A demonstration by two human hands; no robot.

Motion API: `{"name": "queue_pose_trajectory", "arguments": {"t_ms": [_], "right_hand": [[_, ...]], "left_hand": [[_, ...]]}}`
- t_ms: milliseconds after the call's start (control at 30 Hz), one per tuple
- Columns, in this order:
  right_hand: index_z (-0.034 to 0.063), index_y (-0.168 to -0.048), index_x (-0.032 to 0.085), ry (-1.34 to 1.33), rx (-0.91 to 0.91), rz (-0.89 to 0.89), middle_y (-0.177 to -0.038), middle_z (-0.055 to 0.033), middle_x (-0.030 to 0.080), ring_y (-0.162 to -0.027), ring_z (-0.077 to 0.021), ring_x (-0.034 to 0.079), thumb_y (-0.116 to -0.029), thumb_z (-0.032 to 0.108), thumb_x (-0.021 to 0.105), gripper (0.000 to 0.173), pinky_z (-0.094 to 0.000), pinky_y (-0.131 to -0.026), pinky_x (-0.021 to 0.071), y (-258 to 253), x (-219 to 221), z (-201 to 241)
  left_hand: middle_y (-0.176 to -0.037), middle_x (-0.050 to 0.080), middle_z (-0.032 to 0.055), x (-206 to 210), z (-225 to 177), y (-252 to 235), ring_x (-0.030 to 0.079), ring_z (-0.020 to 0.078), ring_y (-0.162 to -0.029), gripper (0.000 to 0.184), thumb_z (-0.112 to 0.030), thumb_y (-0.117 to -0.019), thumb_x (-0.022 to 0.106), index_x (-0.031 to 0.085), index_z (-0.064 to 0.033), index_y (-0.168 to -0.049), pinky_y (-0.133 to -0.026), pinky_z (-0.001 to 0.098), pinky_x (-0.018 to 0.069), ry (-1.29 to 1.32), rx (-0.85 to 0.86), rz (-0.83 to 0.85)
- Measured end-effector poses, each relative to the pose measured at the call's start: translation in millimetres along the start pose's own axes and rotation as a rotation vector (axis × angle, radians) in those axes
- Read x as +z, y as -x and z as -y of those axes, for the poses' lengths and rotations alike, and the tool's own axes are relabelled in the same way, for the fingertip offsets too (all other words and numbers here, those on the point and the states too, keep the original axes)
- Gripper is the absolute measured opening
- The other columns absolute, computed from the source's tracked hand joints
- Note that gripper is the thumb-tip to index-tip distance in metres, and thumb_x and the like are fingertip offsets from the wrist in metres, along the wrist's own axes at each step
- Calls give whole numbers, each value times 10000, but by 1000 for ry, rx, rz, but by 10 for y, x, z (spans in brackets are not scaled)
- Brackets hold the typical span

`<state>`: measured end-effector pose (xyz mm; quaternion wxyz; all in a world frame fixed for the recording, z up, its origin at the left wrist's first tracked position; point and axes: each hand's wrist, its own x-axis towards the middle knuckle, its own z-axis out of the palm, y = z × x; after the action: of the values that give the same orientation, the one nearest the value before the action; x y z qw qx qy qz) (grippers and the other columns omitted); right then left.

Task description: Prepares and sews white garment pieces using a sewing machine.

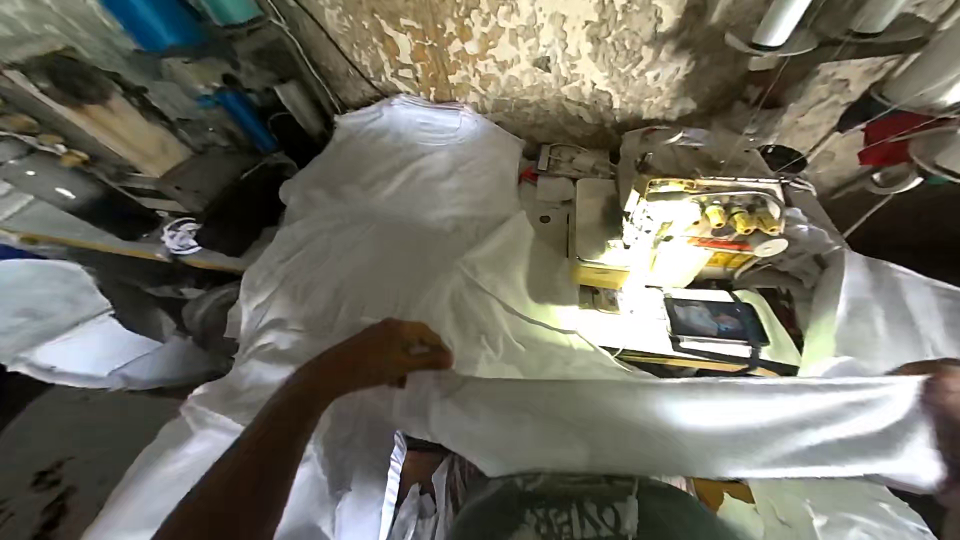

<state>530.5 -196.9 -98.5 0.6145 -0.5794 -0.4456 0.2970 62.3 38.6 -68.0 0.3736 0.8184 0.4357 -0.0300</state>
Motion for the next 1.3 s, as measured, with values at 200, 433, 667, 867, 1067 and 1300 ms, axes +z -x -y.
{"name": "queue_pose_trajectory", "arguments": {"t_ms": [200, 433, 667, 867, 1067, 1300], "right_hand": [[-12, -1056, 648, 538, 304, -113, -834, -16, 636, -750, -55, 621, -1051, 172, 511, 229, -268, -731, 553, 216, 42, -902], [-26, -1214, 690, 1140, 339, 81, -1176, -306, 677, -1069, -547, 648, -1069, 181, 534, 297, -754, -829, 459, 111, 444, -1059], [-27, -1060, 733, 720, -39, 263, -948, -189, 740, -833, -335, 734, -1023, 172, 588, 248, -539, -767, 586, -328, 1187, -1296], [-82, -1185, 679, 633, 51, 508, -1158, -274, 680, -1091, -423, 668, -1027, 71, 568, 247, -576, -967, 512, -1124, 2014, -1665], [-73, -1210, 669, 659, 214, 407, -1175, -294, 656, -1122, -443, 641, -1032, 103, 567, 270, -574, -983, 494, -1195, 2335, -1757], [-33, -1200, 666, 826, 380, 483, -1163, -280, 665, -1043, -453, 671, -1035, 211, 588, 305, -615, -875, 529, -1241, 2542, -1574]], "left_hand": [[-1453, 530, 286, 258, 545, -1124, 488, 506, -1345, 597, -370, -1025, 619, 490, -24, -1494, -1077, 684, 370, -85, -299, -344], [-1138, 643, 310, 562, 676, -1191, 654, 461, -986, 480, -112, -1002, 650, 457, -21, -1432, -853, 625, 508, 173, -261, -629], [-1419, 519, 290, 856, 656, -428, 565, 477, -1235, 464, -131, -946, 722, 575, -35, -1376, -984, 616, 479, -31, -453, -389], [-1407, 559, 316, 1079, 211, -1230, 494, 501, -1355, 221, -139, -933, 722, 749, 51, -1042, -1112, 614, 402, -262, 169, -604], [-1585, 406, 231, 965, -83, -2458, 304, 464, -1498, 345, -28, -1034, 522, 605, 15, -1367, -1181, 634, 267, -382, 210, -126], [-1281, 643, 266, 872, 138, -2497, 551, 452, -1307, 186, -62, -937, 698, 709, 47, -1087, -1086, 594, 438, -538, 432, -261]]}}
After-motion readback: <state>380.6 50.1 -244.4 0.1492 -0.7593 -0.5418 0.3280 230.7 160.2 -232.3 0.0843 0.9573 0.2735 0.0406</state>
